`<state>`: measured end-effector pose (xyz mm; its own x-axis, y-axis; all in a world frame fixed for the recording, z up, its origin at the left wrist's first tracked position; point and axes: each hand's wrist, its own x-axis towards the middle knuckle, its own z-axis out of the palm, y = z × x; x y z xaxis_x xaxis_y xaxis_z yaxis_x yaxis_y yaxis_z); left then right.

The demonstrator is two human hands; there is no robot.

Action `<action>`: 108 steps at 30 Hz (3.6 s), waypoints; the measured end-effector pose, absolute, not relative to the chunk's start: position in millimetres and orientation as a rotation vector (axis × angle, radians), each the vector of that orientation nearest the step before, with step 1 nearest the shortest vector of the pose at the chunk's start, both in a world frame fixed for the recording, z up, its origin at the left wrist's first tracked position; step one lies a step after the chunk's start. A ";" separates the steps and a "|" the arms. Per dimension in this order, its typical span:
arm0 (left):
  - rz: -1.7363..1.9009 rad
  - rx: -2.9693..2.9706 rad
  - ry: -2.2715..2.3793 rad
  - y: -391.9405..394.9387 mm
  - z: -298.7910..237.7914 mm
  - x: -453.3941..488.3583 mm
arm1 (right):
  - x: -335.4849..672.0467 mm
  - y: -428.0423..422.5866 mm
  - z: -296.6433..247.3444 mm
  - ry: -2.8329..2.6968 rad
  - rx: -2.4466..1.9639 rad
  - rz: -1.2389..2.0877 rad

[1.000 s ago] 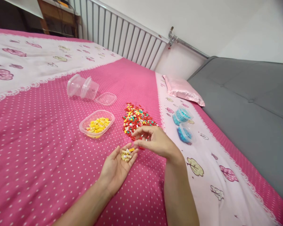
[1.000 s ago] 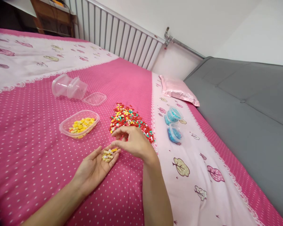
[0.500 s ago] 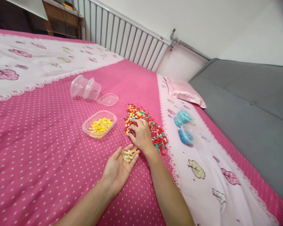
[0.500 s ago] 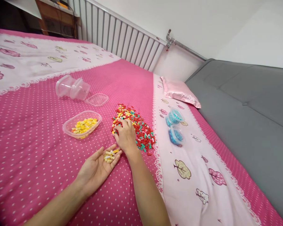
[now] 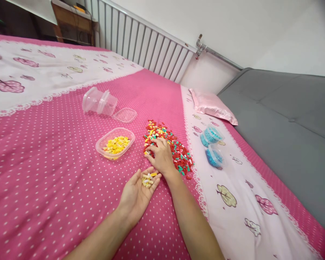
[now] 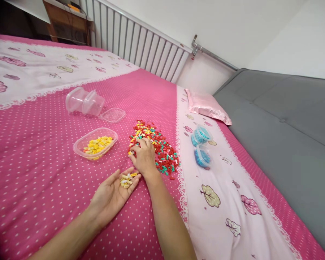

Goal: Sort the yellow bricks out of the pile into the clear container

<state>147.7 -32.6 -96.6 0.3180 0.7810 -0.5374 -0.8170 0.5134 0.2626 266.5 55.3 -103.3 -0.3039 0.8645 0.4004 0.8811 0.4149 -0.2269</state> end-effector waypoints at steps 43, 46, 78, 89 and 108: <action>1.005 -0.094 0.680 -30.6 -95.6 143.2 | 305.2 48.4 -67.8 -1.868 -2.002 0.416; 1.007 -0.088 0.689 -30.8 -94.0 143.7 | 297.9 50.2 -74.0 -1.842 -2.064 0.369; 1.006 -0.082 0.688 -32.1 -92.2 143.6 | 312.0 55.9 -83.9 -1.877 -2.112 0.375; 1.006 -0.086 0.692 -31.5 -93.1 143.7 | 316.4 48.4 -69.5 -1.705 -1.981 0.464; 0.993 -0.082 0.699 -32.4 -91.7 144.6 | 303.3 19.3 -32.4 -1.774 -1.824 0.395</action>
<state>144.6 -32.4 -91.7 0.3495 0.7400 -0.5747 -0.7906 0.5621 0.2429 303.3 19.3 -32.4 0.0815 0.9822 0.1691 0.8176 0.0312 -0.5750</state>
